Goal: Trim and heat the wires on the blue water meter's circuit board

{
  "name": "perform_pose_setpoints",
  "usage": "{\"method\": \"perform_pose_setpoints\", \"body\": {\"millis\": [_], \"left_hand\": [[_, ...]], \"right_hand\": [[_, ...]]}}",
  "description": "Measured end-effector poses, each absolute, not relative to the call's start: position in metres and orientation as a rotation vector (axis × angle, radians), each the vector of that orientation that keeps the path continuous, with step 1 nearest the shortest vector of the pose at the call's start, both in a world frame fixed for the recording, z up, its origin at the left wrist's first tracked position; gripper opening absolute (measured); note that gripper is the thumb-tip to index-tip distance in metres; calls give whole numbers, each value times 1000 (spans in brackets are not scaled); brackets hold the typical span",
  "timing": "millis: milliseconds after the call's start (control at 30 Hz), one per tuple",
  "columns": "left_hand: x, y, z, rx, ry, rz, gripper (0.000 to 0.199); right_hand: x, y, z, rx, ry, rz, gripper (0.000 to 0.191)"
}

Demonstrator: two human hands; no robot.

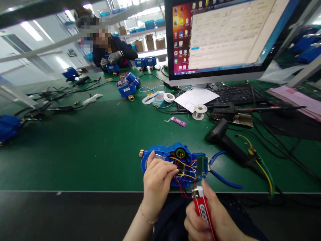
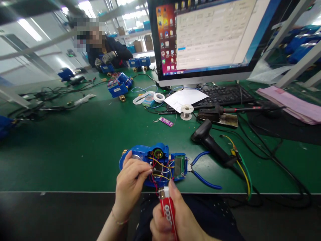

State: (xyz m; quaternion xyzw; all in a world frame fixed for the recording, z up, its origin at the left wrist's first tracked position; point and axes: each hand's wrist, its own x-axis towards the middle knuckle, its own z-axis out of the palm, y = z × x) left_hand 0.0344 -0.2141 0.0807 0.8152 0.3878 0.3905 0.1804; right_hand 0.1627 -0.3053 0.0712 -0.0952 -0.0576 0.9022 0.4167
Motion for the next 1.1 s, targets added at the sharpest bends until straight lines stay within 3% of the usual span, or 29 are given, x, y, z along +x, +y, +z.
{"method": "perform_pose_setpoints", "body": {"millis": [100,267,367,1100], "left_hand": [[36,-213,81,2318,1084,1142,11],[39,-212,75,2311,1093,1276,9],[38,-212,72,2283,1077,1314,10],[37,-199,82,2298,1058,1212,8]], "right_hand": [[159,-304,72,-268,-70,2241,66],[156,-293,81,-567,146,2209,85],[153,-282,89,-719,274,2189,84],[145,-263,81,-443,159,2223,78]]}}
